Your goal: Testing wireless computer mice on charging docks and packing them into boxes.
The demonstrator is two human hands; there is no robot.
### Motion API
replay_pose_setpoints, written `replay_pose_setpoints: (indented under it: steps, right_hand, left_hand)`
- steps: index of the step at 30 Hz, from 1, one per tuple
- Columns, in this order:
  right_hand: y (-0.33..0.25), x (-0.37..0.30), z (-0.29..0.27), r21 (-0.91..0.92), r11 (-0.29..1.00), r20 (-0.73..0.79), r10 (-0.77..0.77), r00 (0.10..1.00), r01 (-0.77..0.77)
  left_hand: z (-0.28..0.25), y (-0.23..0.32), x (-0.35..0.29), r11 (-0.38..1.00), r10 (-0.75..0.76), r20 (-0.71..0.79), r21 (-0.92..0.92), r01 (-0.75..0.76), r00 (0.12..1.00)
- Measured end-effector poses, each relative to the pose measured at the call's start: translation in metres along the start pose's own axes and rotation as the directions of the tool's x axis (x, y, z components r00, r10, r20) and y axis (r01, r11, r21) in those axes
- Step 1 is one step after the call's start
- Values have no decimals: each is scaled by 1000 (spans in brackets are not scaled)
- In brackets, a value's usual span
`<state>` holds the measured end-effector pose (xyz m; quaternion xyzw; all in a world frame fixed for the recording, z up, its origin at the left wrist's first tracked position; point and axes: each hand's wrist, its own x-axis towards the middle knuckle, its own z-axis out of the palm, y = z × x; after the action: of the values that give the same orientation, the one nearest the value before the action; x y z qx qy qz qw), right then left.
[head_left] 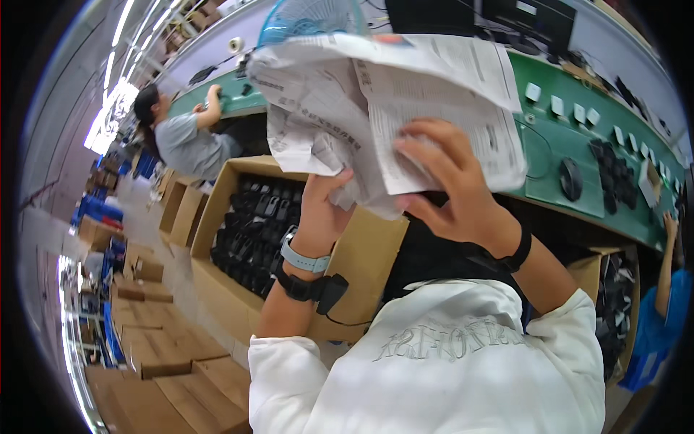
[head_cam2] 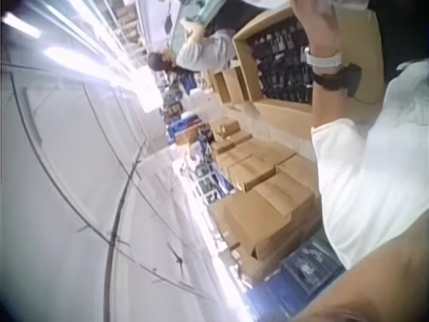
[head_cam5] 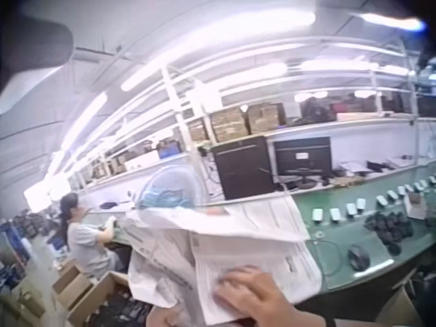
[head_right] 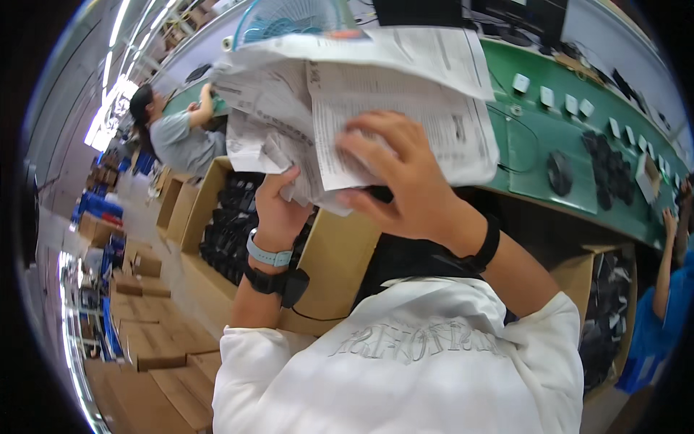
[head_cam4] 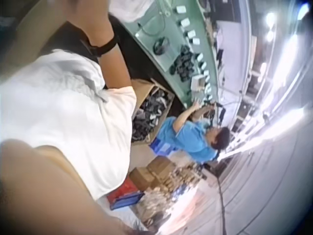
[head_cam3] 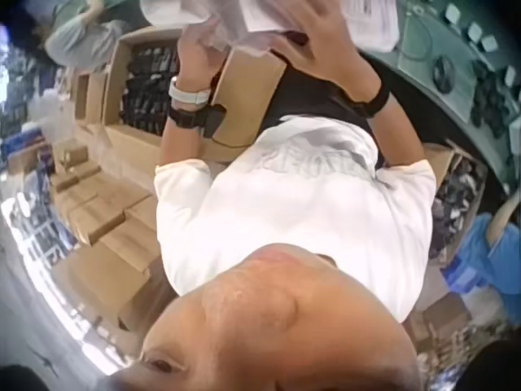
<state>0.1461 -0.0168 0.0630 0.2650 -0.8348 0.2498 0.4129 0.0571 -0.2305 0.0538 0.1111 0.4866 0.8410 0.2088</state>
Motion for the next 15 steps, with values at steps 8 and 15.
replay_pose_setpoints:
  steps: [8,15]
  right_hand:
    - [38,-7,21,12,975,-203,220,954,-222]
    - [74,17,-5,34,991,277,116,954,-130]
  left_hand:
    - [-86,23,5,993,87,-203,-56,-100,975]
    - [-157,81,3,968,218,-340,197,-157,915]
